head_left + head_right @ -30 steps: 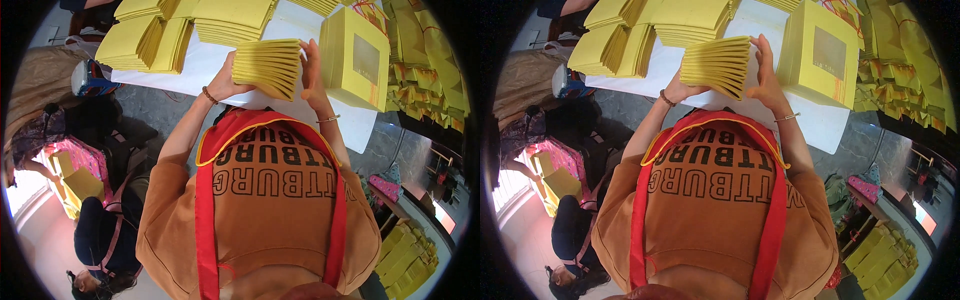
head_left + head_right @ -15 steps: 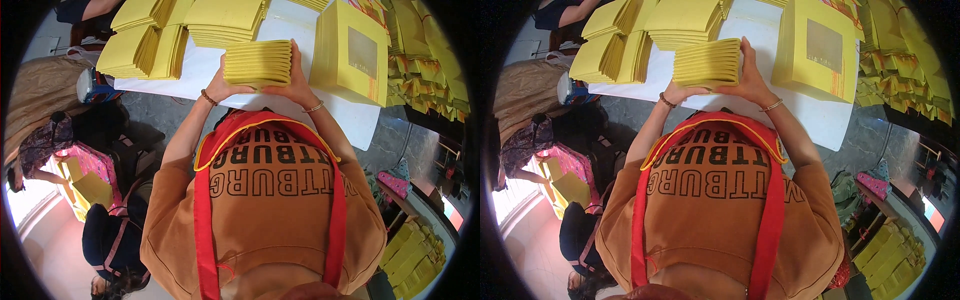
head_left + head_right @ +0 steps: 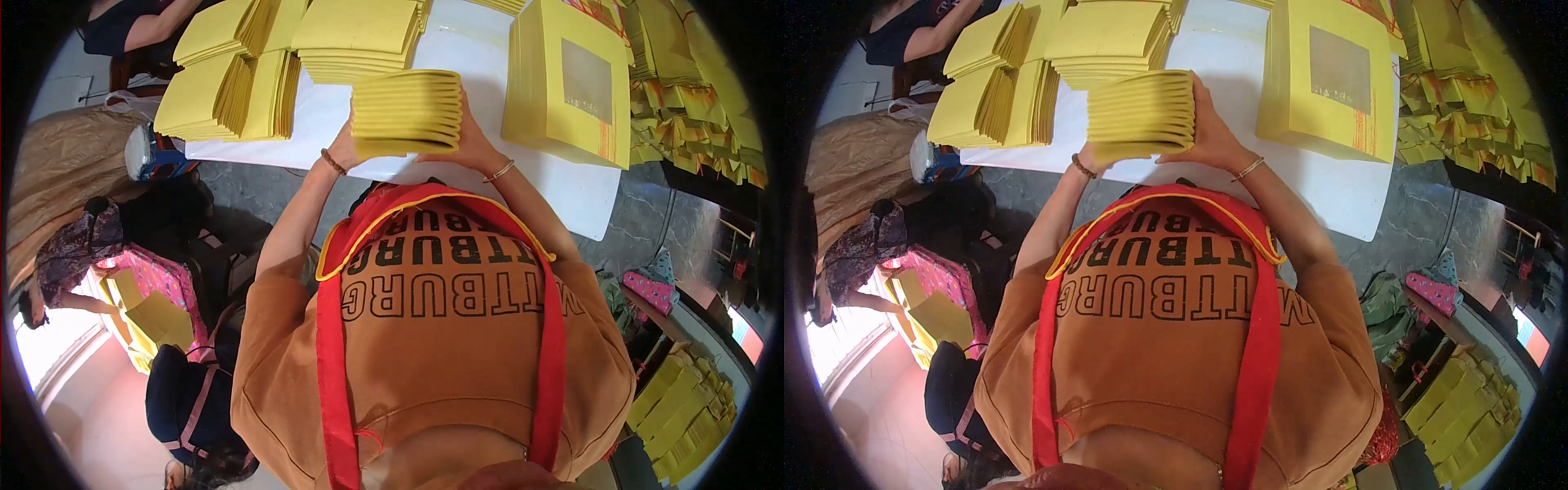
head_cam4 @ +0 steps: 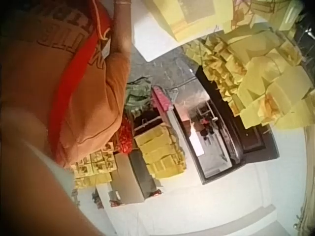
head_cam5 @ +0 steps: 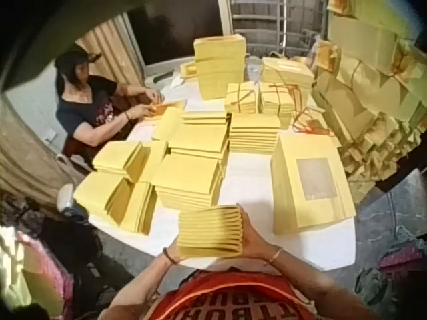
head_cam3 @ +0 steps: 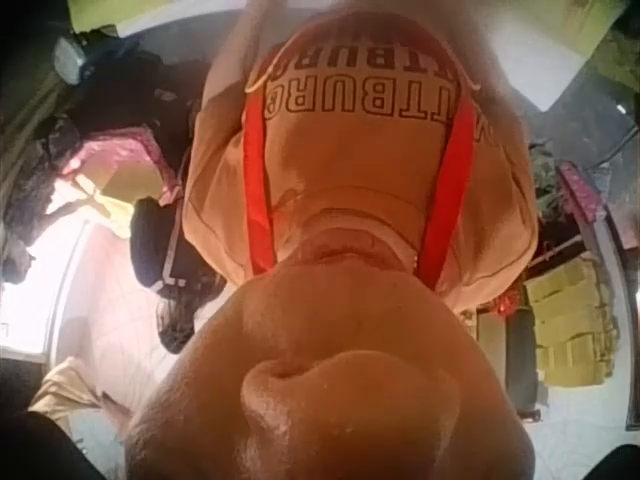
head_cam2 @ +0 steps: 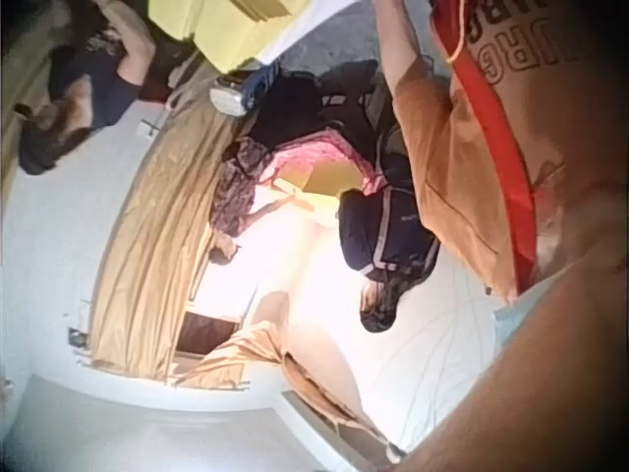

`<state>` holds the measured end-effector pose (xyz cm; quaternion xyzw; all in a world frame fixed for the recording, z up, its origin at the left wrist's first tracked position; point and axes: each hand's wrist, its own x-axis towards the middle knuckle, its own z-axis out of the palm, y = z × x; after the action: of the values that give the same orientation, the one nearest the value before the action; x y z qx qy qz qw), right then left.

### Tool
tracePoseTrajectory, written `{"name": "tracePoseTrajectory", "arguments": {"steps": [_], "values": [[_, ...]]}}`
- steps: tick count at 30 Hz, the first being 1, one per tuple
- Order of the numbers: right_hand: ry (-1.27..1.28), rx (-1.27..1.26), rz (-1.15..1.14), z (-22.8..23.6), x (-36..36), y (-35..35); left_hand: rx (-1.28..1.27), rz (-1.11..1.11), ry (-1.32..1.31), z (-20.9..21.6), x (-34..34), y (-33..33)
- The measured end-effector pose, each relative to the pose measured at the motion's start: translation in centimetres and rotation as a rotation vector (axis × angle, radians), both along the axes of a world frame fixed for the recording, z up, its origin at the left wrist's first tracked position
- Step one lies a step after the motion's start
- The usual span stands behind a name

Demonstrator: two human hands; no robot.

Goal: Counting and stacking sheets of yellow ritual paper at a table.

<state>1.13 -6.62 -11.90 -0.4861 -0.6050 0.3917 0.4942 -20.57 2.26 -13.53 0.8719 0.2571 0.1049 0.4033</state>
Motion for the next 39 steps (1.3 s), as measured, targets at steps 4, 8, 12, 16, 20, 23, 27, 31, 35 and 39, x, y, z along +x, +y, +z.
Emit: {"name": "tracePoseTrajectory", "arguments": {"steps": [4, 8, 12, 16, 20, 23, 27, 31, 35, 39], "values": [[-0.034, -0.039, 0.034, -0.5, 0.2, 0.1, -1.134, 0.246, -0.384, -0.6, -0.4, 0.0], [0.102, -0.087, 0.054, 0.0, -0.6, 0.4, -1.028, 0.250, -0.507, -2.2, -0.2, 0.1], [0.094, -0.072, 0.009, -0.5, -1.0, 0.9, -0.363, 0.101, -0.249, -1.4, 0.4, 0.2], [-0.307, 0.090, -0.153, 3.3, -2.8, 0.8, -0.829, 0.196, -0.299, 0.8, -0.6, 0.0], [-0.432, 0.199, -0.231, 6.8, -4.2, 1.2, -0.935, 0.173, -0.400, 0.6, -0.3, -0.2], [-0.435, 0.210, -0.235, 8.3, -4.4, 1.0, -1.050, 0.144, -0.527, 0.9, 0.1, -0.4], [-0.398, 0.272, -0.173, 10.3, -3.6, 1.0, -1.206, 0.131, -0.734, 1.1, 0.1, -1.0], [-0.148, -0.006, -0.021, 11.1, -2.1, 1.3, -1.363, 0.106, -0.975, 1.2, 0.1, -1.3], [0.060, -0.165, 0.045, 11.4, -1.8, 1.3, -1.448, 0.084, -0.943, 0.1, -0.3, -1.3], [-0.056, -0.125, 0.003, 11.3, -2.0, 1.4, -1.446, 0.051, -0.933, 0.3, -0.2, -1.2]]}}
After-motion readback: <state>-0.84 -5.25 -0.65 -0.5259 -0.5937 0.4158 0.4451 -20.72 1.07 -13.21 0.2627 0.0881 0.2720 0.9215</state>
